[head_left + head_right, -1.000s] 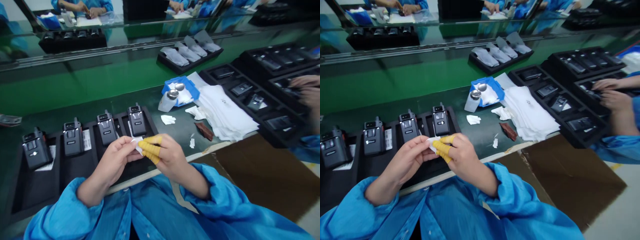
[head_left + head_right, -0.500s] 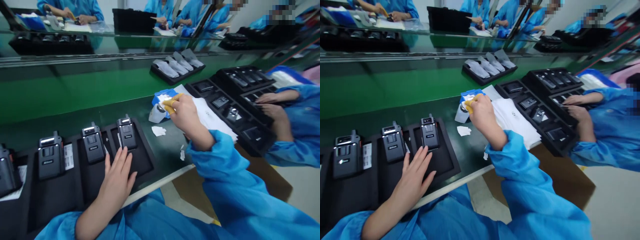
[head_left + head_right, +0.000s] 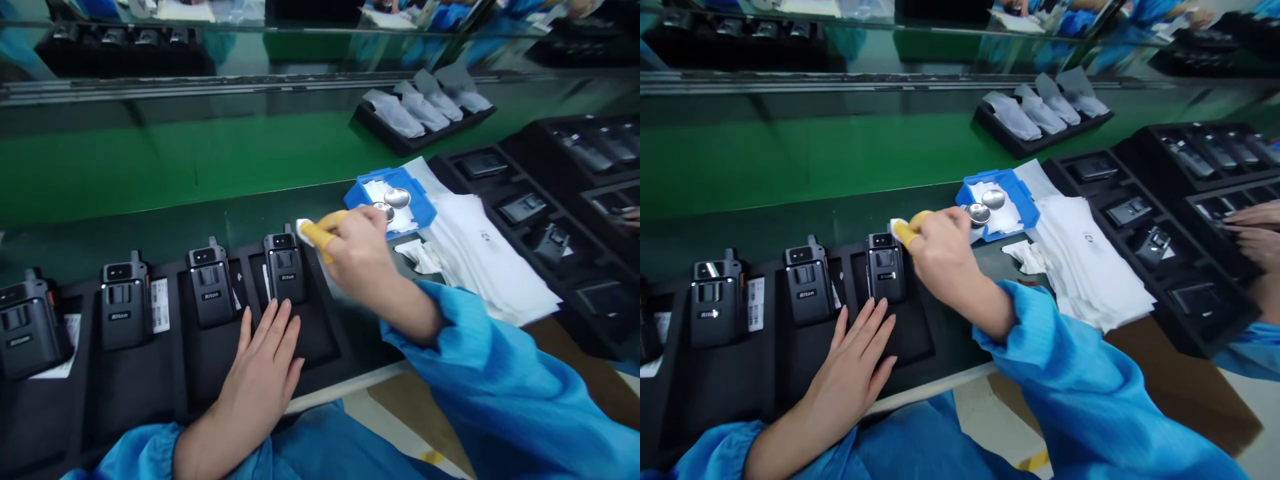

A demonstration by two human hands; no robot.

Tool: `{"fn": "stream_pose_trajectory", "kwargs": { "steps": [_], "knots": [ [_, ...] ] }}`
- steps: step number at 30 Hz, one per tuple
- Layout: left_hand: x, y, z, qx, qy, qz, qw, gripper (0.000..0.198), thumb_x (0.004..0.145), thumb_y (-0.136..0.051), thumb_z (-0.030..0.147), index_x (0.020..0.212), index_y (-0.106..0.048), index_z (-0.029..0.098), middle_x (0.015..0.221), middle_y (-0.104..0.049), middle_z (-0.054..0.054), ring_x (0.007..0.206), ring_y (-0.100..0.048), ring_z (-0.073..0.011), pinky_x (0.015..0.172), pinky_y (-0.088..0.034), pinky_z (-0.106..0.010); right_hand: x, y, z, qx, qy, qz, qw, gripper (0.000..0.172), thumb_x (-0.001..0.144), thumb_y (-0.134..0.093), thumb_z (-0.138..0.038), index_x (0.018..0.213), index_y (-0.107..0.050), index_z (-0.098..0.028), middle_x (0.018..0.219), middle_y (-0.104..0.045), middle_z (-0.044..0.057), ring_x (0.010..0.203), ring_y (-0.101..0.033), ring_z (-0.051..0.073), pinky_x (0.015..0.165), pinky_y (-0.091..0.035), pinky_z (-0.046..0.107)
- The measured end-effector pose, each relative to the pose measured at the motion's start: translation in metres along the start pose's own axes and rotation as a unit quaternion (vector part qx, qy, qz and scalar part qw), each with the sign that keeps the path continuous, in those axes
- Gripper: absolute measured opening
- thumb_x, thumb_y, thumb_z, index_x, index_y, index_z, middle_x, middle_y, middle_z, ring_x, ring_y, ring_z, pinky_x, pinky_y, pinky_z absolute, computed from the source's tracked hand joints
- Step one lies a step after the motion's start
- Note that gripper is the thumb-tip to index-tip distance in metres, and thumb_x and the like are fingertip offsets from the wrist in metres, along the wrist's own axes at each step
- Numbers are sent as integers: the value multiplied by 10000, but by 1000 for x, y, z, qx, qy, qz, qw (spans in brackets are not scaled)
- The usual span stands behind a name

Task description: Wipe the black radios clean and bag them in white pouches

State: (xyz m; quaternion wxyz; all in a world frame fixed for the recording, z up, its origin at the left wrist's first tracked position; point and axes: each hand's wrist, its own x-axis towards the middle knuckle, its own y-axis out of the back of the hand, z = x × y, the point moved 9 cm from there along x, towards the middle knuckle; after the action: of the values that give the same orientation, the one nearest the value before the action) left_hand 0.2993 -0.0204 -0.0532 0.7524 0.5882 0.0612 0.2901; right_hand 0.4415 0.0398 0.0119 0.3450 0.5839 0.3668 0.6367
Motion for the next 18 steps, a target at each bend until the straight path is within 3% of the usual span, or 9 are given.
{"fn": "stream_pose_trajectory", "kwargs": {
  "steps": [3,6,12,18],
  "knots": [
    [1,1,0,5,0,-2,1000,388,912,-392,192,1269,-525,123,1400,-505,-114,1320,-432,-277,1082,-348,-545,7,-19,-32,-12,73,11,997,335,935,-371,-150,897,-698,-209,833,-609,29,803,-446,159,898,-226,394],
    [2,1,1,5,0,-6,1000,386,910,-396,192,1265,-532,122,1395,-511,-112,1318,-435,-267,1103,-322,-531,8,-27,-44,-39,108,8,993,336,930,-386,-124,799,-687,-193,820,-601,29,796,-433,156,926,-176,403],
    [3,-1,-1,-8,6,-26,1000,397,907,-403,184,1284,-520,130,1399,-506,-118,1339,-409,-252,1135,-266,-520,4,-19,-35,-60,62,25,996,351,881,-417,-60,632,-630,-186,704,-542,11,740,-434,150,926,-179,395],
    [4,0,-1,-13,9,-23,1000,379,913,-404,192,1262,-533,120,1394,-510,-114,1331,-421,-256,1138,-260,-521,7,-28,-42,-35,59,-13,998,337,883,-421,-72,650,-626,-205,778,-577,10,778,-456,150,941,-171,411]
  ]
}}
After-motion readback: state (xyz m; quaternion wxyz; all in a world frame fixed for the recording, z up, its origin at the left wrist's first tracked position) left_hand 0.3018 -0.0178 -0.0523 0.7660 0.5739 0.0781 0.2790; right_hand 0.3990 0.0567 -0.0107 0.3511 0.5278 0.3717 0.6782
